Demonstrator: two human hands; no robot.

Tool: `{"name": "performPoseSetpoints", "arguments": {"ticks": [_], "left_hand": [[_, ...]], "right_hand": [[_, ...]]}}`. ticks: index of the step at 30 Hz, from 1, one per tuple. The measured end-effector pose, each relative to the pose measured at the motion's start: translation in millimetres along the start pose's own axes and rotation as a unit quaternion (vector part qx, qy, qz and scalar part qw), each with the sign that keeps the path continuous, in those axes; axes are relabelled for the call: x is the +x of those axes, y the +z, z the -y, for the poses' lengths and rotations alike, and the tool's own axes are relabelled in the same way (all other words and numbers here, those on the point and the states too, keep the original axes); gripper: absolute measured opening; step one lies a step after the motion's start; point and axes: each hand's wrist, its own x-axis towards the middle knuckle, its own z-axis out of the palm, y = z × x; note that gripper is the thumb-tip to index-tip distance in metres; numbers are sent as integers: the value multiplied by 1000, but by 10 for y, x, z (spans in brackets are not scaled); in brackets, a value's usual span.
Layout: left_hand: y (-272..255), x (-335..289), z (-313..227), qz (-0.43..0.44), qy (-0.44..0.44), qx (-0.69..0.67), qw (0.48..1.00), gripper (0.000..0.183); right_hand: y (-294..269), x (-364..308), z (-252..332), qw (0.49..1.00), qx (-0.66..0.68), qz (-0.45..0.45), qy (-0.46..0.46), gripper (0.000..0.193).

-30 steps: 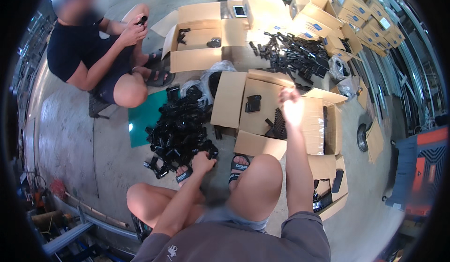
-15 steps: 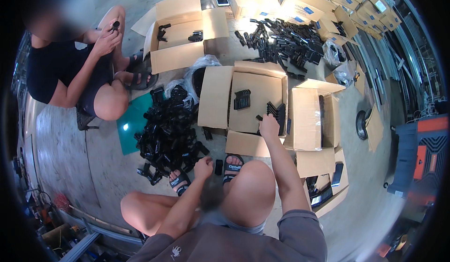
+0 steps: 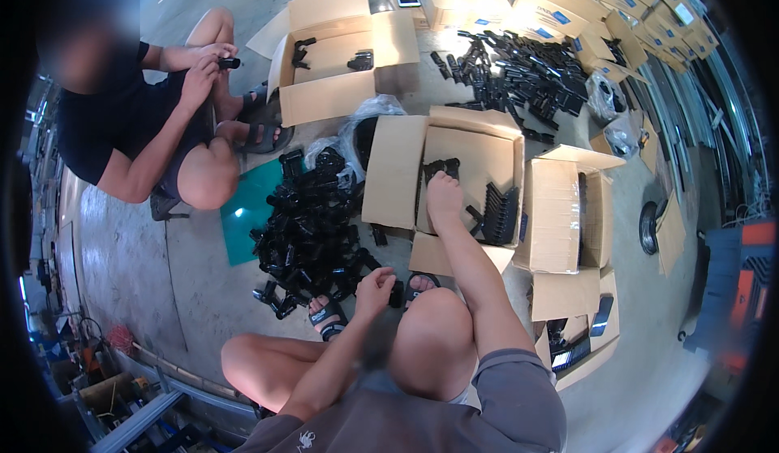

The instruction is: The person picks up black plastic components one by one, turns them over in their hands, and places them into cardboard boxes on the floor.

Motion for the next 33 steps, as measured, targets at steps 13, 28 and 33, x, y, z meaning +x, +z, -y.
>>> {"name": "performPoseSetpoints", "arguments": {"ticks": [13,28,33], "left_hand": [[-89,-21,-35,-4,33,-115,993,31],[-157,108,-320,56,51,-319,945,44],[-91,282,-776,131,18,-447,885,36]], "right_hand": [[-25,-435,-223,986,156,-60,1,24],[-476,-813,-187,806,560,116,155,11],[-845,-1186,55,760,638,119,35,12]]}}
